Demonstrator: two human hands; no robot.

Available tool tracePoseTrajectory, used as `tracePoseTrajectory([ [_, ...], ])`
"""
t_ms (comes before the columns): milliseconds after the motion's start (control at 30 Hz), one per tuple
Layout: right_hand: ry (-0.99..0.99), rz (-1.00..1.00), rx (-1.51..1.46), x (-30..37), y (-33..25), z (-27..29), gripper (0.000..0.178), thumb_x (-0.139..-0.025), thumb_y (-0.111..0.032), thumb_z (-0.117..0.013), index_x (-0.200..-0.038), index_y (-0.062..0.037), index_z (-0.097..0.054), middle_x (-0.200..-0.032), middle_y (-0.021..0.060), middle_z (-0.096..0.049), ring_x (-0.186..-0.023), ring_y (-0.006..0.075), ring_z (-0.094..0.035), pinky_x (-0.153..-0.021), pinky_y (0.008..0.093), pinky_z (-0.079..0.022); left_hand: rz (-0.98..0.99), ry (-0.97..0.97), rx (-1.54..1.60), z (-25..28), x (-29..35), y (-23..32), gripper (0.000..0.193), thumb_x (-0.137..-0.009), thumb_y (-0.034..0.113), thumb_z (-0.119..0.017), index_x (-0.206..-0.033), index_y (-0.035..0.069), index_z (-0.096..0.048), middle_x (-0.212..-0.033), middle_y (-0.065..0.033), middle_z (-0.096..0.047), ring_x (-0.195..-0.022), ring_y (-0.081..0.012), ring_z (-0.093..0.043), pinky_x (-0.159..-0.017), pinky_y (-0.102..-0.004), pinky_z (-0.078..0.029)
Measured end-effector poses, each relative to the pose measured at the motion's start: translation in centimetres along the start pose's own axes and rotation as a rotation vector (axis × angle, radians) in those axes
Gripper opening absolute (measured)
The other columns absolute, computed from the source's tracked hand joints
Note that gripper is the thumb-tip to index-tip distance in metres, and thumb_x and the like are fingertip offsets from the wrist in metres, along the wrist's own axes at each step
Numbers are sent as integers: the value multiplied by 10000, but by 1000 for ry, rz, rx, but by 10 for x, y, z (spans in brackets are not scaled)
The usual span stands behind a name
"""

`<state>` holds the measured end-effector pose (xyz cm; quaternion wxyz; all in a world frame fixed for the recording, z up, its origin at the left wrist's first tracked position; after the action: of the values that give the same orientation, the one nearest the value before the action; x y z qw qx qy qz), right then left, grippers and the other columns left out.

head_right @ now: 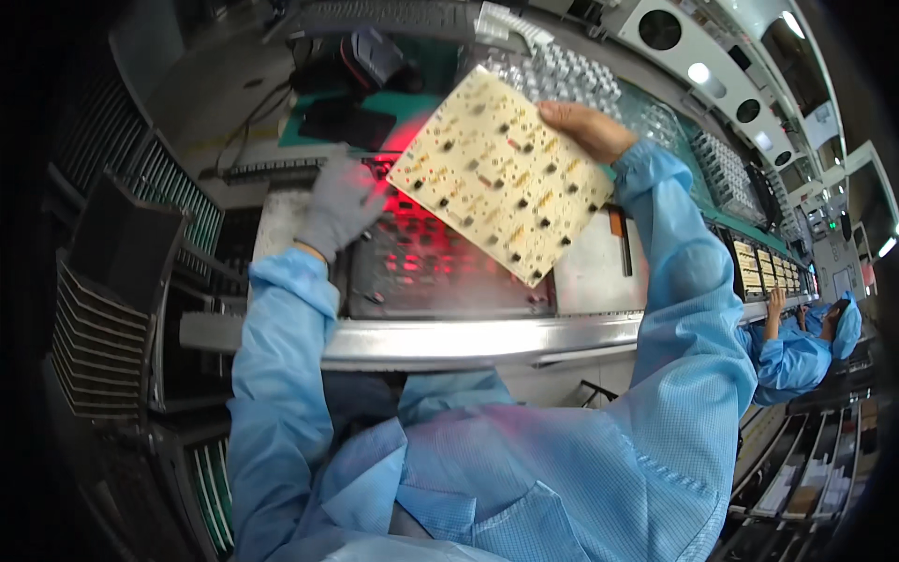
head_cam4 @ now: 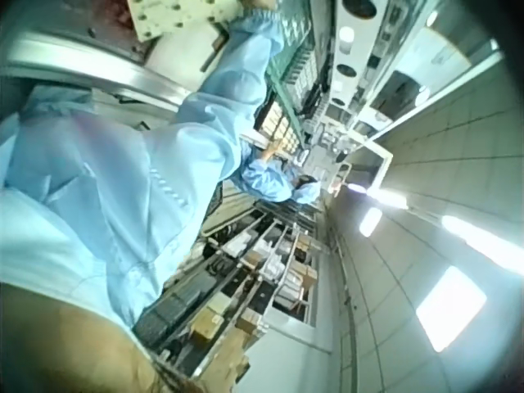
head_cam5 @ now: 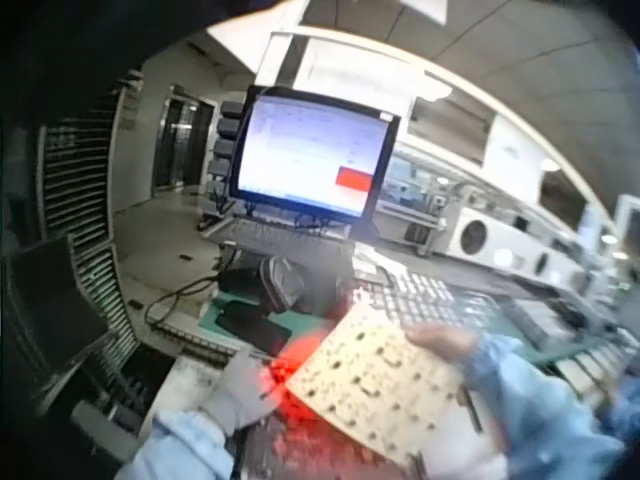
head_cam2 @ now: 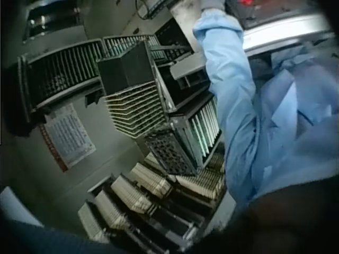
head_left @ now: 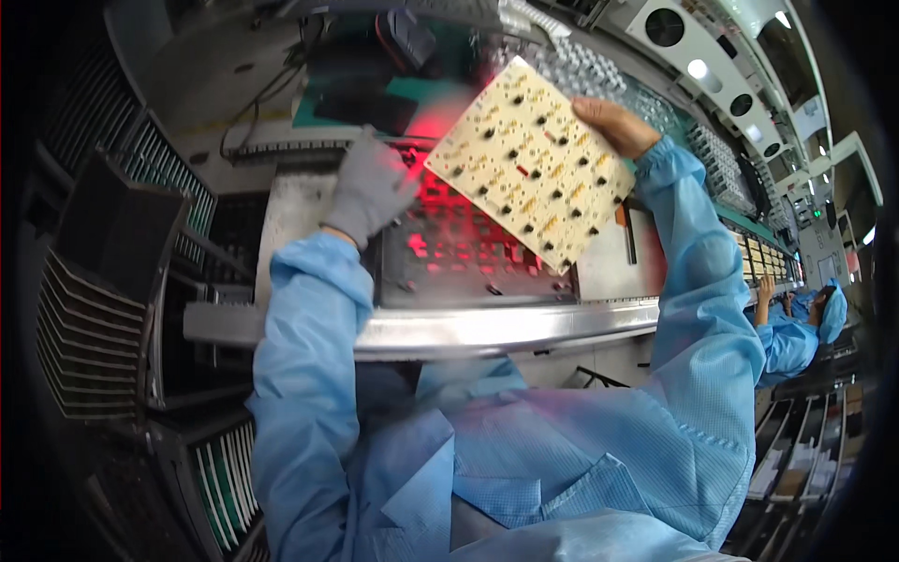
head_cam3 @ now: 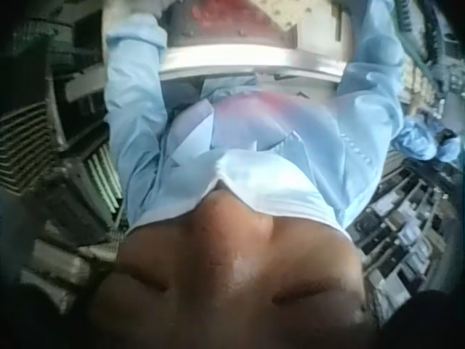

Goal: The person repeatedly places a metal frame onto a conveyor track, mounts a circuit board into the frame, inserts electronic components into the board by hand, and pushes the assembled fixture down the line.

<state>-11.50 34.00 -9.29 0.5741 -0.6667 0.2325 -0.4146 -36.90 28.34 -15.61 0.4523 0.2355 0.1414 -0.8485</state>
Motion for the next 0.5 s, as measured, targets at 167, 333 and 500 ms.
tracePoseTrajectory([
  [167, -131, -20, 102, -39, 21, -4, 424, -934, -291, -566, -1261, -24, -529, -1202, 60, -604, -1073, 143, -579, -948, 293, -450, 515, 72, 655, 5, 26, -49, 454, -907, 360, -497, -681, 1, -657, -752, -170, -647, -811, -336, -575, -808, -408, -421],
  [333, -355, -172, 252, -78, 57, -30, 433, -941, -274, -549, -1289, -18, -512, -1234, 59, -584, -1094, 127, -559, -970, 298, -430, 549, 190, 664, 40, 55, -19, 313, -907, 278, -528, -930, -6, -659, -944, -178, -641, -928, -320, -583, -848, -386, -431],
  [500, -383, -128, 409, -82, 72, -33, 394, -962, -286, -527, -1256, -25, -532, -979, -3, -599, -866, 82, -559, -766, 250, -465, 339, 168, 625, 67, 49, 43, 231, -854, 148, -605, -1049, 25, -630, -1073, -148, -611, -1028, -316, -554, -927, -381, -419],
])
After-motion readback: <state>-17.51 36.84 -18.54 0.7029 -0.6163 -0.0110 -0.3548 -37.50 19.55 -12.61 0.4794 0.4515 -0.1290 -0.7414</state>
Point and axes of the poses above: each hand's wrist, its own x-axis away from the middle knuckle, its own z-axis out of the back of the hand, y = z × x, the point moved 9 cm from there along -x, towards the middle knuckle
